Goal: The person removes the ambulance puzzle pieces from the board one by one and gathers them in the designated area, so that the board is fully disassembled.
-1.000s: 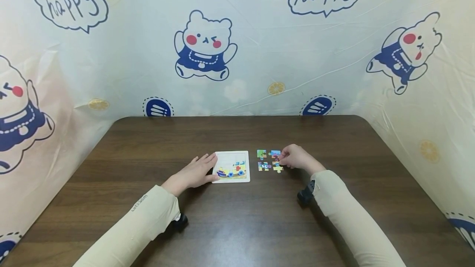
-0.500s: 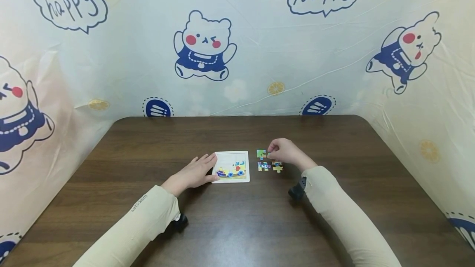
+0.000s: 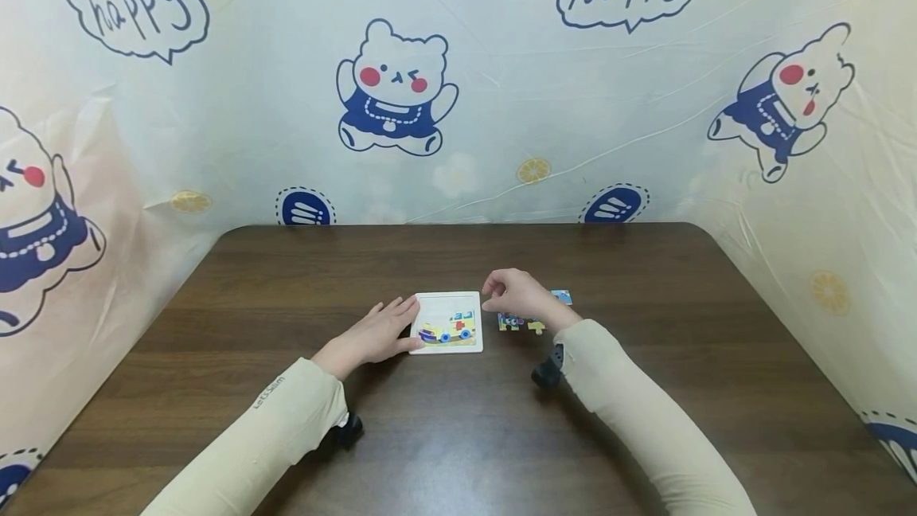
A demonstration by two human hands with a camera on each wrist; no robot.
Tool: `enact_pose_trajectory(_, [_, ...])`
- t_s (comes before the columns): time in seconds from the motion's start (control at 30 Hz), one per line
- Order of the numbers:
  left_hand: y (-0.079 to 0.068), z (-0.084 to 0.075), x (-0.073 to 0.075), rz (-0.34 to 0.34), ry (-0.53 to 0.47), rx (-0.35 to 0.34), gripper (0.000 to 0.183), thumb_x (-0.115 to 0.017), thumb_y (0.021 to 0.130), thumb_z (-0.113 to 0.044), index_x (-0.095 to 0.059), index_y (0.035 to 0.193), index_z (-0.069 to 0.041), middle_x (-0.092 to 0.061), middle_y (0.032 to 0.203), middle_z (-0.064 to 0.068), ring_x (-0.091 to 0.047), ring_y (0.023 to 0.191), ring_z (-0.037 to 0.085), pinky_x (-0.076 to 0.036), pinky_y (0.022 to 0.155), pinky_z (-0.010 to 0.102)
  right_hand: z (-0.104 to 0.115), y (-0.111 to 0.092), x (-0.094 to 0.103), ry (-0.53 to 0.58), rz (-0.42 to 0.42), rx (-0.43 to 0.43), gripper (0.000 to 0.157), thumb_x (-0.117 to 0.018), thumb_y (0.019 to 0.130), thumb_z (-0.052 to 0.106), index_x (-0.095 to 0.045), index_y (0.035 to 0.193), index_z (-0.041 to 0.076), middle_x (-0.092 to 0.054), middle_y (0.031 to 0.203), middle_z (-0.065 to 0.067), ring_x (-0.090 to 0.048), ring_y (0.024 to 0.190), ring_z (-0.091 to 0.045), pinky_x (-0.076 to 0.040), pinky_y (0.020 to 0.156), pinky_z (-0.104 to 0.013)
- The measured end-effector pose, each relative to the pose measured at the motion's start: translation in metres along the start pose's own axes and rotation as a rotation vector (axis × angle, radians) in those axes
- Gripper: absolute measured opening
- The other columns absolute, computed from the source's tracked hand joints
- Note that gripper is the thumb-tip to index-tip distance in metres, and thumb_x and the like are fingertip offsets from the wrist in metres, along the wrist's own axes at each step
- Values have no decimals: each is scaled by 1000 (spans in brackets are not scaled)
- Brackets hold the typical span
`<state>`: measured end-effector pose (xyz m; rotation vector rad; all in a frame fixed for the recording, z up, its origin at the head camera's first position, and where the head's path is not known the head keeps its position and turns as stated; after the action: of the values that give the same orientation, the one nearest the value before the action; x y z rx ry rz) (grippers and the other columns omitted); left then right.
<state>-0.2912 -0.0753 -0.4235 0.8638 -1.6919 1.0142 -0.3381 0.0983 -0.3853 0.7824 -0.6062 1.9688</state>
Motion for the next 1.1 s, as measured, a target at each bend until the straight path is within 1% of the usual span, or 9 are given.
enact_pose_trajectory(0.17, [-1,0,0,0,-3,-1,71,-53,91,-43,-27,144,-2,-21,150,11,-17,136,31,-13,107,48,5,5,-12,-30,22,10,21,-70,81,11,-62,98,2,-55,78,-2,-50,69,-17,-42,61,-29])
enact_pose_trajectory(0.4, [-2,-2,2,8,-3,0,71,-53,91,-42,-27,144,-2,-21,150,12,-17,136,31,-12,107,48,14,9,-33,-59,94,61,22,-70,81,9,-61,100,4,-56,81,-2,-51,69,-18,-45,60,-28])
enact_pose_trajectory(0.53, [-1,-1,2,8,-6,3,71,-52,91,-43,-27,144,-1,-21,150,12,-17,136,31,-12,107,49,18,10,-41,-80,109,86,22,-70,80,8,-61,100,5,-57,89,-3,-49,75,-18,-44,65,-29])
enact_pose_trajectory(0.67, [-1,-1,1,7,-7,2,71,-53,91,-43,-27,144,-1,-21,150,12,-18,135,31,-13,107,49,18,13,-45,-96,97,80,23,-73,78,9,-62,99,6,-58,92,-4,-49,77,-18,-43,68,-30])
enact_pose_trajectory(0.93, [0,-1,1,6,-3,2,71,-53,91,-43,-28,143,-1,-21,149,12,-19,135,31,-13,107,49,14,16,-50,-116,105,25,25,-74,78,10,-62,100,7,-55,86,-3,-49,75,-17,-43,67,-29])
enact_pose_trajectory(1.1, [0,0,1,6,0,0,72,-53,91,-43,-28,144,-2,-21,149,12,-18,135,31,-13,107,49,14,16,-50,-125,115,14,25,-72,79,9,-61,101,7,-53,82,-2,-48,73,-17,-41,65,-29])
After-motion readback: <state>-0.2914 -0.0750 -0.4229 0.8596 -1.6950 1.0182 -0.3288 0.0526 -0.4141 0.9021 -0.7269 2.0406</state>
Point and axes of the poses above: each hand's wrist, its own y-axis towards the middle knuckle, its own x-axis out of the back of the hand, z = x × y, the point moved 9 cm from there along y, towards the middle knuckle
